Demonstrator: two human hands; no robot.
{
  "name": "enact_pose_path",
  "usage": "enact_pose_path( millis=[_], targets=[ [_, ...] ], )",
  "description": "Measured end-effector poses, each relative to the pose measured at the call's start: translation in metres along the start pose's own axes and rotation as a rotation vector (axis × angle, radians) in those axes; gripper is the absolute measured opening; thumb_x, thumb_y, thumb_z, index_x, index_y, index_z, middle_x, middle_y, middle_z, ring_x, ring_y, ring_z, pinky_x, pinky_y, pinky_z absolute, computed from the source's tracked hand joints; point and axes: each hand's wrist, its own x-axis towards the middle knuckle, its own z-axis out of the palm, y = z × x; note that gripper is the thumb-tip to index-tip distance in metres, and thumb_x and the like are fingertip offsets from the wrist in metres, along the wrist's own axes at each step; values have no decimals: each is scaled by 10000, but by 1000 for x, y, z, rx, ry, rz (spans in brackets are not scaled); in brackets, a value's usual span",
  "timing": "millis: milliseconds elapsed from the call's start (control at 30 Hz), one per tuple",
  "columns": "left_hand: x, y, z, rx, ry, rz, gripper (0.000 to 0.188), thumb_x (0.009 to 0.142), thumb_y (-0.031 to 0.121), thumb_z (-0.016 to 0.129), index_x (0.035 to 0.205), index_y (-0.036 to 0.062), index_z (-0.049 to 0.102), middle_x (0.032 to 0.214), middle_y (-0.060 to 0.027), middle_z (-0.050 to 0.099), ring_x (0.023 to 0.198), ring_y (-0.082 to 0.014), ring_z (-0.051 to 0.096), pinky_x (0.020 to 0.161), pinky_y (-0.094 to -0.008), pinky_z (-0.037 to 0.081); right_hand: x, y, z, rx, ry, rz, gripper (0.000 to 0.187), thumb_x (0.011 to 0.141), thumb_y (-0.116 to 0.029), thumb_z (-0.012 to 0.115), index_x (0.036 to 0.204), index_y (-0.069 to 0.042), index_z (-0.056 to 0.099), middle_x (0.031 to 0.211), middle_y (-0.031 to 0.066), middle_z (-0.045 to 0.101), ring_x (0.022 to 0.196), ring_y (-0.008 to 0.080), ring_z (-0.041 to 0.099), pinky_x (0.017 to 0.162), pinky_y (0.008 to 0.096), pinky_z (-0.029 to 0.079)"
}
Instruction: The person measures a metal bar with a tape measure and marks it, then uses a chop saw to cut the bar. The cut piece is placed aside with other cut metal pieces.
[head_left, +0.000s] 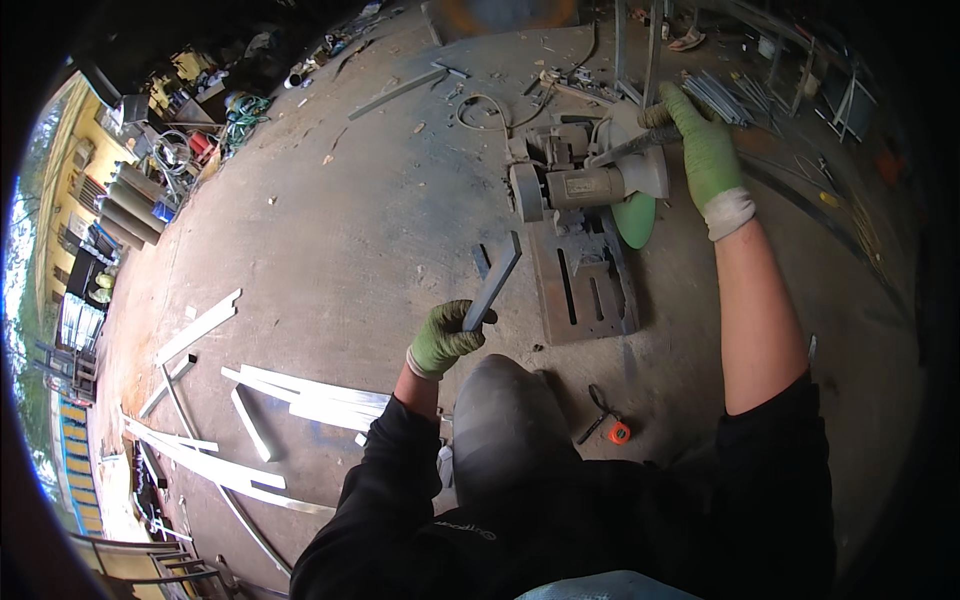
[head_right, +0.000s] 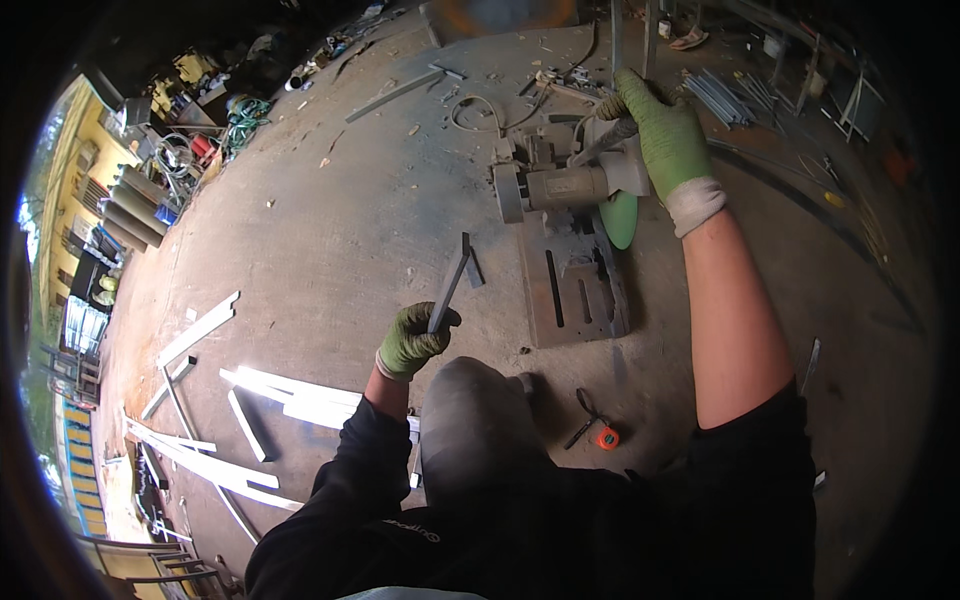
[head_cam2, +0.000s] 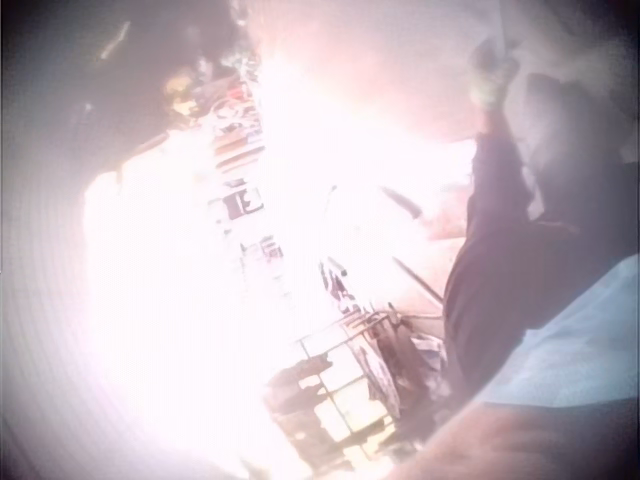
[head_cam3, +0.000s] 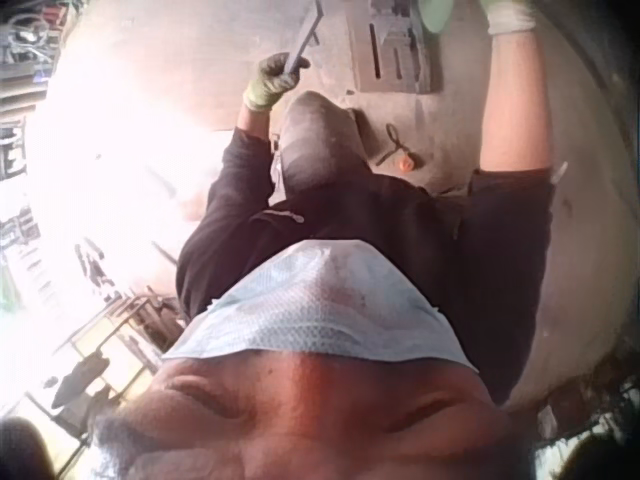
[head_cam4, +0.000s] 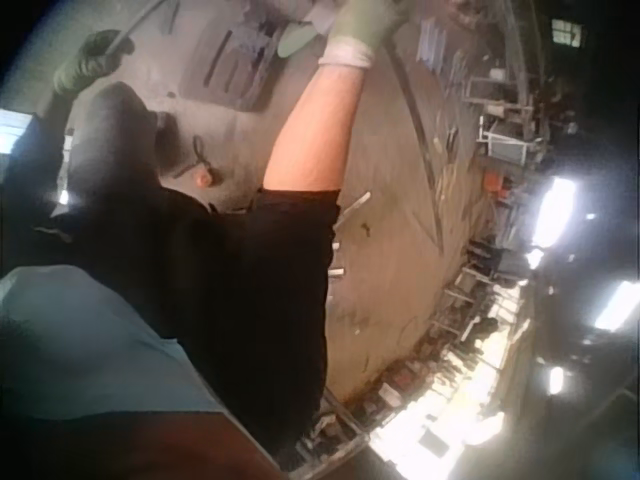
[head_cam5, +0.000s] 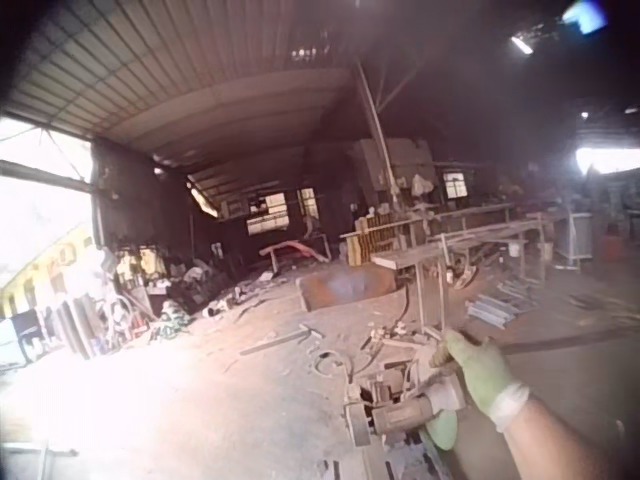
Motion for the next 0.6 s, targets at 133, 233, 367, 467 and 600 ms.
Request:
enact_pose_path(
  millis=[133,233,367,467,600],
  targets=[
    [-5,28,11,-92,-98,41,508,786,318,951,1120,-8,752,869,17,673,777,-91,577,706,-267,468,-11,12,1,5,92,-33,344,1037,-319,718,1187,-12,752,1066,50,764,979,146,671,974,309,492],
    [-4,38,24,-262,-230,64,484,799,314,940,1110,-3,750,878,-2,687,787,-115,594,706,-274,471,-54,19,2,-69,71,-119,473,1015,-338,747,1347,-11,662,1263,46,703,1115,127,617,986,292,482],
    [-8,35,56,-403,-376,192,428,875,251,866,1130,-50,700,912,-97,704,733,-185,652,597,-295,488,-161,21,-3,-31,-325,132,577,1030,-279,730,1519,-31,550,1467,100,633,1365,197,586,1157,342,462],
    [-20,22,92,-693,-446,-29,480,913,253,815,1243,-55,653,1035,-166,717,784,-243,710,616,-340,571,-229,27,11,56,-651,177,525,1067,-203,683,1537,-32,524,1425,72,643,1303,167,608,1113,315,495],
    [-31,0,154,-1165,-614,-273,727,931,366,782,1456,-51,501,1288,-215,681,1061,-340,730,871,-433,624,-275,31,21,299,-572,207,392,1057,-198,701,1397,-11,641,1134,28,727,1023,124,690,952,279,554]
  ],
)
